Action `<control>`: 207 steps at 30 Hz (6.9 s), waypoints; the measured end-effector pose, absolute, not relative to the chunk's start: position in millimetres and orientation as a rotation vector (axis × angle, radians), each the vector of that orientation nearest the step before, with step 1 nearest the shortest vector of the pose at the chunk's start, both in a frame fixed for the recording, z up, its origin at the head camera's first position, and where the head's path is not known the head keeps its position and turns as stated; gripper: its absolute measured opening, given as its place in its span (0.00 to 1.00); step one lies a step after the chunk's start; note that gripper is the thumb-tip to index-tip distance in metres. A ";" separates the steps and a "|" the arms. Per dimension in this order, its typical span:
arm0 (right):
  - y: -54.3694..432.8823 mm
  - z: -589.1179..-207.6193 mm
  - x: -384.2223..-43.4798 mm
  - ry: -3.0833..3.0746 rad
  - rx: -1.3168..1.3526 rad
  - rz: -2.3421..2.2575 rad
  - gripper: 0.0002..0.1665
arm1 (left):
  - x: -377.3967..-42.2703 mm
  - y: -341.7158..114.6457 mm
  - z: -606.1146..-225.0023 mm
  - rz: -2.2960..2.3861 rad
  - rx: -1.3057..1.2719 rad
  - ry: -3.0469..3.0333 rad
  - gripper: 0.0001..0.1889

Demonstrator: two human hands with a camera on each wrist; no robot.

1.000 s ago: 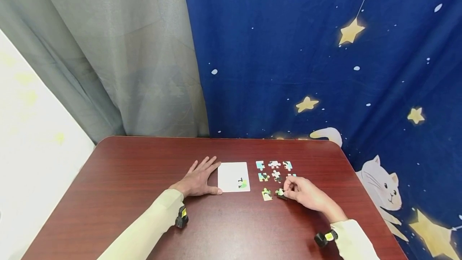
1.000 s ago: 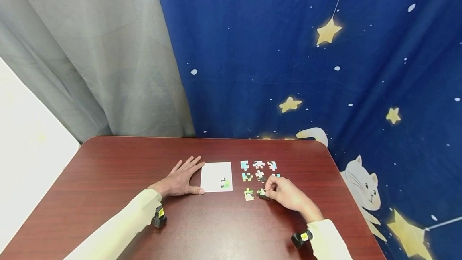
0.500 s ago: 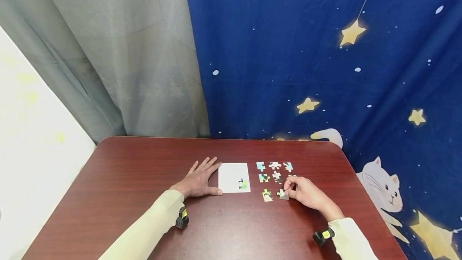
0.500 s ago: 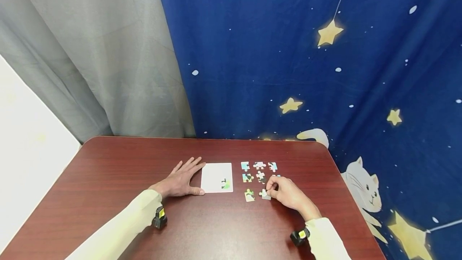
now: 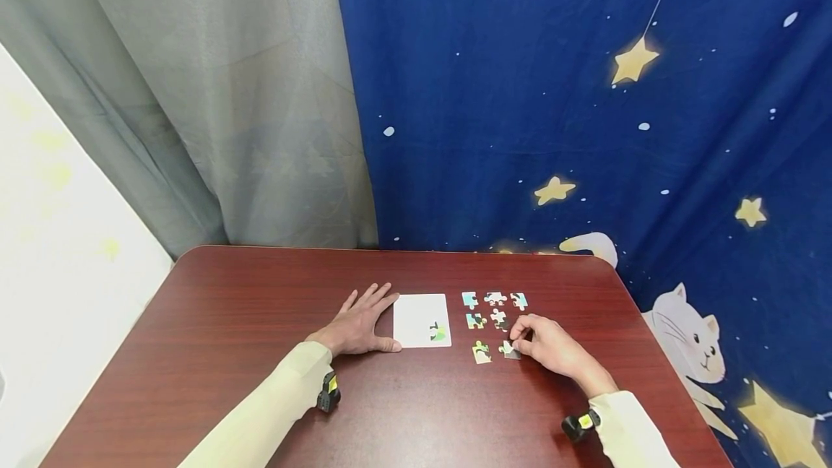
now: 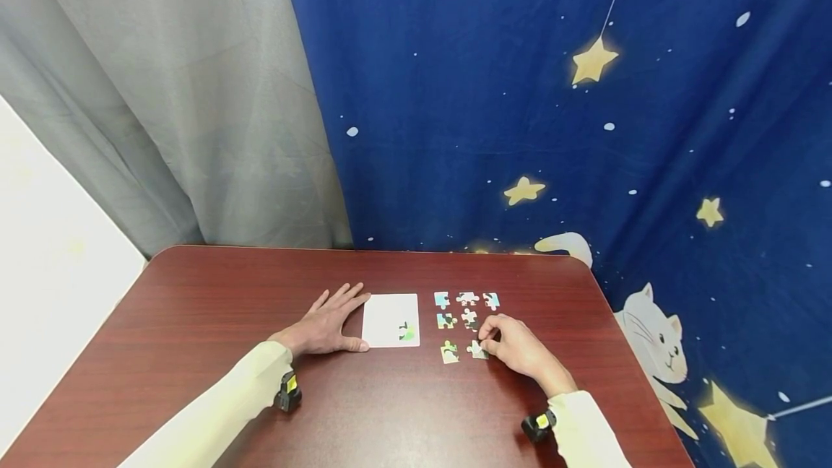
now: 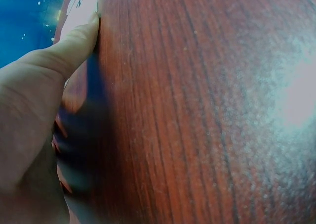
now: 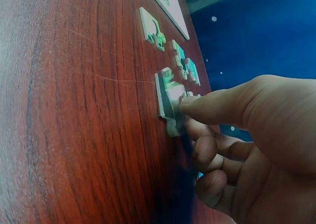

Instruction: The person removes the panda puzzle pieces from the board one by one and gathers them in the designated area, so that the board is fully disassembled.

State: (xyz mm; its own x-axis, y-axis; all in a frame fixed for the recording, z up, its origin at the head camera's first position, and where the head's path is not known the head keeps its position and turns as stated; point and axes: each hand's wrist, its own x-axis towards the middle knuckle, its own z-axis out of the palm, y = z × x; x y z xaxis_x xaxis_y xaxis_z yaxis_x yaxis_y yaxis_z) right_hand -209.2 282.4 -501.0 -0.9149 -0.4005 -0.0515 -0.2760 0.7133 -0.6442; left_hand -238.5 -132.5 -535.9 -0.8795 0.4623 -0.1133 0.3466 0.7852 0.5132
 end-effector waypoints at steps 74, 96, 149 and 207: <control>138.2 -485.6 -243.2 2.664 -0.785 -0.566 0.10 | -232.4 -130.8 -523.4 0.710 0.633 2.732 0.57; 143.4 -486.7 -246.8 2.633 -0.834 -0.796 0.05 | -229.7 -128.7 -514.6 0.641 0.628 2.755 0.55; 263.0 -454.8 -224.6 2.744 -0.744 -0.815 0.07 | -236.0 -130.7 -528.5 0.721 0.630 2.728 0.56; 316.2 -489.7 -204.0 2.876 -0.387 -0.850 0.03 | -231.9 -126.8 -515.6 0.674 0.635 2.733 0.55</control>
State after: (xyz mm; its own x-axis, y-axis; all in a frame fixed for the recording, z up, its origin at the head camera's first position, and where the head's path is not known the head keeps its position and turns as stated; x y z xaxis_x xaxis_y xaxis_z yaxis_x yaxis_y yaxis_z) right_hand -204.0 316.2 -489.7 -0.9604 -0.2757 -0.0403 -0.2095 0.8100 -0.5477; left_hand -231.9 -126.8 -515.6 -0.8721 0.4693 -0.1388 0.3509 0.7973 0.4911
